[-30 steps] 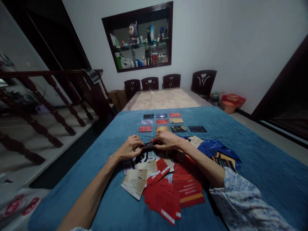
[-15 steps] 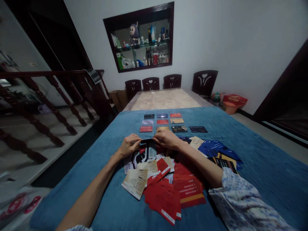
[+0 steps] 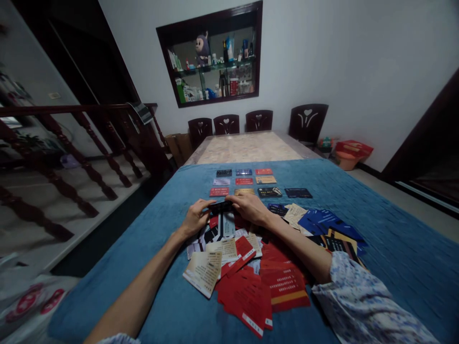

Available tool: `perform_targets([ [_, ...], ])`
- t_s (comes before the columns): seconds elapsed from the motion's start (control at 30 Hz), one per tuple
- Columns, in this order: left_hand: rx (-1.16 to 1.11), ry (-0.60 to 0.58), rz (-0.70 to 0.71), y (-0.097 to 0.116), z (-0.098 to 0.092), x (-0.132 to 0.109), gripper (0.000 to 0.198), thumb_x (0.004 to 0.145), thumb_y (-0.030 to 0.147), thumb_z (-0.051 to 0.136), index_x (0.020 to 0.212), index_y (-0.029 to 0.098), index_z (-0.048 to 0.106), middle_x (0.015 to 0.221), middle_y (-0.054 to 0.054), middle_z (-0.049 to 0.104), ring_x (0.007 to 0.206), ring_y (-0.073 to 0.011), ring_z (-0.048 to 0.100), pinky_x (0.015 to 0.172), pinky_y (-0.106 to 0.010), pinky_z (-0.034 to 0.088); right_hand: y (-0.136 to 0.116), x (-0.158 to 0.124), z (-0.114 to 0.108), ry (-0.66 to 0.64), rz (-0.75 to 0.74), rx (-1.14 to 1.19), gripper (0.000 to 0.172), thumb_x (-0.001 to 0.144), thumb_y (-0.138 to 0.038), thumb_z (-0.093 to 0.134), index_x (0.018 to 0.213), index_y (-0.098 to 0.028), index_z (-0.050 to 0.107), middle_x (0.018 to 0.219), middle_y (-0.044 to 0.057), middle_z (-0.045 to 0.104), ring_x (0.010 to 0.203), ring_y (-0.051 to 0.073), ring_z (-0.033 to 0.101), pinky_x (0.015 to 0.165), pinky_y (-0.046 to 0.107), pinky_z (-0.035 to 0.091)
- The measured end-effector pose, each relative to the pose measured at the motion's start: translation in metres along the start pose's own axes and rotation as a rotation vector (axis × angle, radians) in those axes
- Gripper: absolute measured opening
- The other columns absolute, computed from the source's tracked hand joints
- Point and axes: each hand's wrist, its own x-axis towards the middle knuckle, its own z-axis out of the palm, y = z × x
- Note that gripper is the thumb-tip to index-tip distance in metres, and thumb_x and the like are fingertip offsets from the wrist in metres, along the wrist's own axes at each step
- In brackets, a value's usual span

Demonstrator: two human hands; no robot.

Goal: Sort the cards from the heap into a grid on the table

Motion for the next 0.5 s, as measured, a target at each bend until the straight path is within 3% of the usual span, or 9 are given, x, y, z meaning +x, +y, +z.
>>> perform_targets([
  [0.5,0.112,0.104,-0.025,0.0017,0.0061,0.0073,0.036,0.078,0.003,0.052,0.106,0.02,0.067,0.099,-0.003,0.07,0.092,-0.0168,0.064,0.09,-0.032,0.051,0.0007,0.0057,0.0028,0.045,0.032,-0.041,0.038,0.092,-0.011,0.05,0.127,-0.02,0.062,0.102,0.011,0.071,0.093,0.02,0.059,0.083,0.029,0.041],
])
